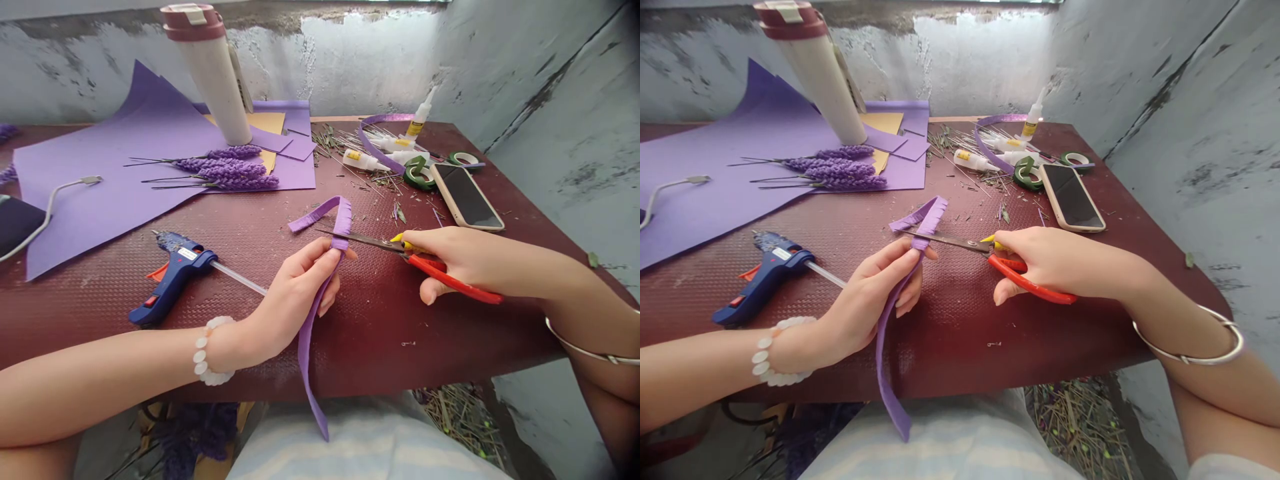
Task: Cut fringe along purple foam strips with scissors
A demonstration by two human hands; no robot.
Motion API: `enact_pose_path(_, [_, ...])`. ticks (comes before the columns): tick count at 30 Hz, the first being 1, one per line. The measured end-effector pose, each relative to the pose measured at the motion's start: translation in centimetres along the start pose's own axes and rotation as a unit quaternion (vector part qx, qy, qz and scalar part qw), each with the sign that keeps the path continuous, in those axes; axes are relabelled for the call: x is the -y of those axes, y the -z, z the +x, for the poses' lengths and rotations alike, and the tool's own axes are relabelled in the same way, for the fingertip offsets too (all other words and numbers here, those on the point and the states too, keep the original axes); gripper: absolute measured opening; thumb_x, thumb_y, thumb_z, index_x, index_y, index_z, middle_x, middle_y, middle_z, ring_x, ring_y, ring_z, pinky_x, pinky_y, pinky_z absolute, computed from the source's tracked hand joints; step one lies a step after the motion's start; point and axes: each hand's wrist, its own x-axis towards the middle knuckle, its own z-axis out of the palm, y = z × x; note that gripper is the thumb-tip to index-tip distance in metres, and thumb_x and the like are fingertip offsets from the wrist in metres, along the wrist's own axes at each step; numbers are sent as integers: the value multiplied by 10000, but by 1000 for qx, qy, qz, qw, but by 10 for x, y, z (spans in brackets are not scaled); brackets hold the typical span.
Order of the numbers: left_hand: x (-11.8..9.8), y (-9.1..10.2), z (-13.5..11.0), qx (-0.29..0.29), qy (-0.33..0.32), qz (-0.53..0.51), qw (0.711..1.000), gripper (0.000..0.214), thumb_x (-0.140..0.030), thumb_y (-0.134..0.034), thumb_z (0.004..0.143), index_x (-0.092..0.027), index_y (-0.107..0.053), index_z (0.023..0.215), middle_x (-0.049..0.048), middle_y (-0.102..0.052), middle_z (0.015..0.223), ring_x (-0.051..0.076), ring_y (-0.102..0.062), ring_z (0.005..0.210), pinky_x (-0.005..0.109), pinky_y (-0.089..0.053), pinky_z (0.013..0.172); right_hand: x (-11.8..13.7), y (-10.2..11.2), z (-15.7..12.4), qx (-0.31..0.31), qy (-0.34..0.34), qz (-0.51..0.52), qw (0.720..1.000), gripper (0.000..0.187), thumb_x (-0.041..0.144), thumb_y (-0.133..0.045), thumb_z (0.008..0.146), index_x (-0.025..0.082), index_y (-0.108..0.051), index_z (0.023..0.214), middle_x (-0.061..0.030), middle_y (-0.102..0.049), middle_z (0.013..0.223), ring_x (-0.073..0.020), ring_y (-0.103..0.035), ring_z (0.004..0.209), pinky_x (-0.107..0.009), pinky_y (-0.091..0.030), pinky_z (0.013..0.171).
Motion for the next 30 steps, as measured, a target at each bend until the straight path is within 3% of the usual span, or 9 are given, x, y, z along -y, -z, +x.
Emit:
enact_pose_path(8, [1, 0, -1, 6, 23, -3, 1000, 266, -480, -784, 1166, -222, -730, 1199, -56, -703, 627, 113, -552, 476, 226, -390, 521, -1, -1, -1, -11, -6, -4, 1000, 538, 743, -875, 762, 344, -527, 861, -2, -688, 823, -332, -664, 767, -460, -491, 708])
enact_pose_path(12, [-1, -1, -2, 16, 26, 6, 1000, 256, -471, -743, 1191, -216, -733, 1183, -83, -632, 581, 104, -473, 488, 227, -348, 519, -1, -2, 0, -14, -6, -8, 1000, 534, 766, -849, 786, 341, -537, 867, -11, -722, 843, -342, -691, 789, -462, -502, 715])
enact_pose_path(15, [-2, -1, -3, 26, 21, 14, 999, 272, -449, -825, 1139, -208, -729, 1059, -79, -614, 575, 100, -486, 540, 232, -374, 572, -1, -1, 1, -10, -7, 0, 1000, 551, 768, -877, 757, 339, -548, 864, -14, -728, 836, -344, -701, 779, -459, -495, 714])
enact_pose_path(19, [-1, 2, -2, 34, 40, 24, 998, 399, -542, -924, 1068, -182, -804, 1195, -37, -719, 637, 123, -526, 573, 260, -372, 588, -3, -1, 4, -6, -2, 2, 1000, 541, 759, -887, 744, 337, -579, 884, -30, -748, 866, -367, -717, 813, -467, -498, 725])
enact_pose_path(23, [0, 5, -2, 29, 55, 38, 997, 485, -595, -915, 1073, -156, -831, 1261, 16, -813, 707, 118, -474, 539, 280, -306, 554, -6, -1, 4, 1, -7, 4, 1000, 510, 708, -899, 745, 336, -589, 904, -36, -762, 887, -385, -732, 833, -472, -500, 734])
enact_pose_path(30, [0, 5, 0, 41, 25, 29, 998, 315, -481, -848, 1159, -178, -861, 1077, 28, -842, 720, 110, -543, 576, 256, -336, 545, -7, -2, 3, -1, -8, 13, 1000, 567, 774, -915, 759, 333, -593, 912, -43, -768, 886, -392, -729, 830, -472, -494, 730])
